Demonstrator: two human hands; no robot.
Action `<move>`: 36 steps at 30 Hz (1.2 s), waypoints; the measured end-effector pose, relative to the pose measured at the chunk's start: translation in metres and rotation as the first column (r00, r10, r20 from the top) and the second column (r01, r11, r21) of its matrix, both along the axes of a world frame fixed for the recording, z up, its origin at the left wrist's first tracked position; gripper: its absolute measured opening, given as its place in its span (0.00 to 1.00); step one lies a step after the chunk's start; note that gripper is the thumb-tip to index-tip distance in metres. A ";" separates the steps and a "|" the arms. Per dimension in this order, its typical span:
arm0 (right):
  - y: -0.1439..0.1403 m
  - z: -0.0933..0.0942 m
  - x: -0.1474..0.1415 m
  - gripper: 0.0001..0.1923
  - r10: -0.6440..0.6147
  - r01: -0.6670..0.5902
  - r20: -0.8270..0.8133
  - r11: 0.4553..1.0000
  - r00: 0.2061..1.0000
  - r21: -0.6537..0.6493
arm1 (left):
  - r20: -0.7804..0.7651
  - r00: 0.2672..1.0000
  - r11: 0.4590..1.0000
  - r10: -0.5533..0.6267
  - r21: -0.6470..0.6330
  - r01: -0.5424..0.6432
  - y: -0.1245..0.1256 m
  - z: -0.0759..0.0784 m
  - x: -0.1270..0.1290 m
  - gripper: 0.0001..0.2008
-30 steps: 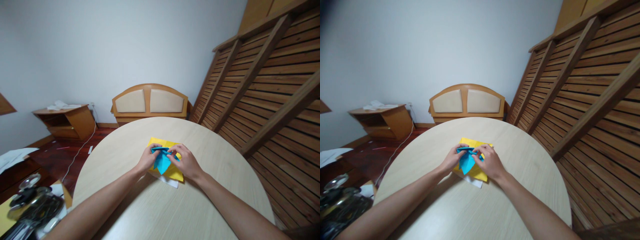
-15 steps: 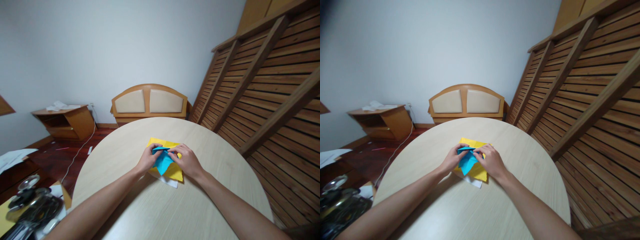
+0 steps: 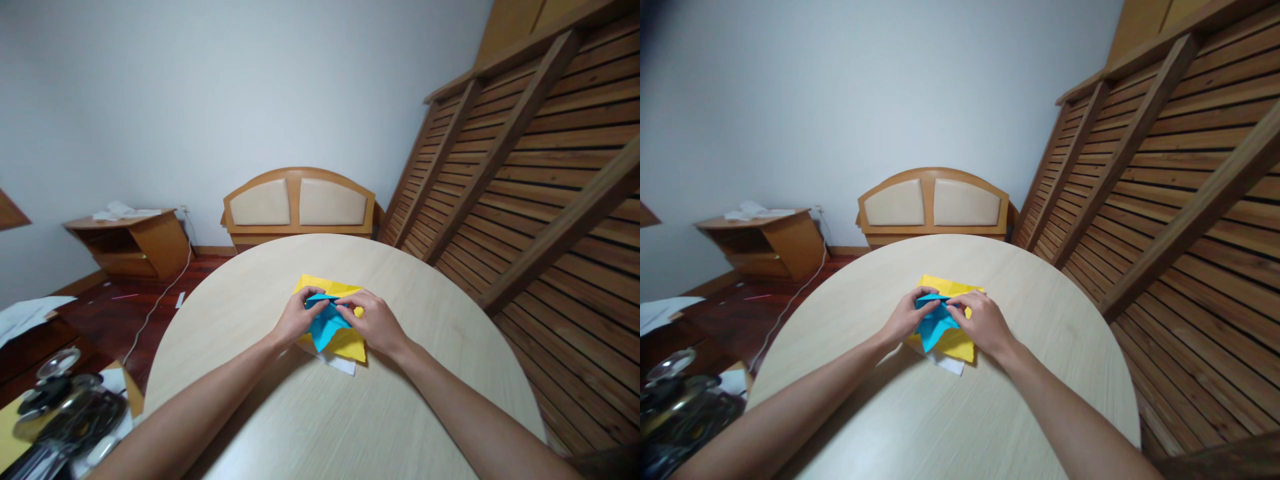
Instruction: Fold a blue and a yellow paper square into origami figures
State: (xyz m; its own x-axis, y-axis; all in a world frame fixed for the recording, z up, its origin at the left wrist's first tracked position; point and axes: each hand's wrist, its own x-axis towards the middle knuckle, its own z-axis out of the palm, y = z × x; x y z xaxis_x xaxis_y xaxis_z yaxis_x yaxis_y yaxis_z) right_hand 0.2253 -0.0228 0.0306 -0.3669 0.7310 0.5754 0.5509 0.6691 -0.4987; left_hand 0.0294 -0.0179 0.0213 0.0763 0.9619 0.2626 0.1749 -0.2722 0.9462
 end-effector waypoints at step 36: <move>-0.003 -0.007 -0.009 0.09 -0.084 0.084 -0.031 0.996 0.996 0.014 | -0.120 0.992 0.999 0.038 0.021 -0.035 -0.004 -0.002 0.002 0.23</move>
State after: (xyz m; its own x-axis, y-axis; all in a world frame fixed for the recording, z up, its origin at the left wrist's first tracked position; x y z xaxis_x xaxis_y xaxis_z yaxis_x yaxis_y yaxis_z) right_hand 0.2158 -0.0256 0.0239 -0.2868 0.7493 0.5968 0.5901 0.6290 -0.5061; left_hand 0.0314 -0.0221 0.0195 0.0734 0.9596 0.2717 0.2971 -0.2811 0.9125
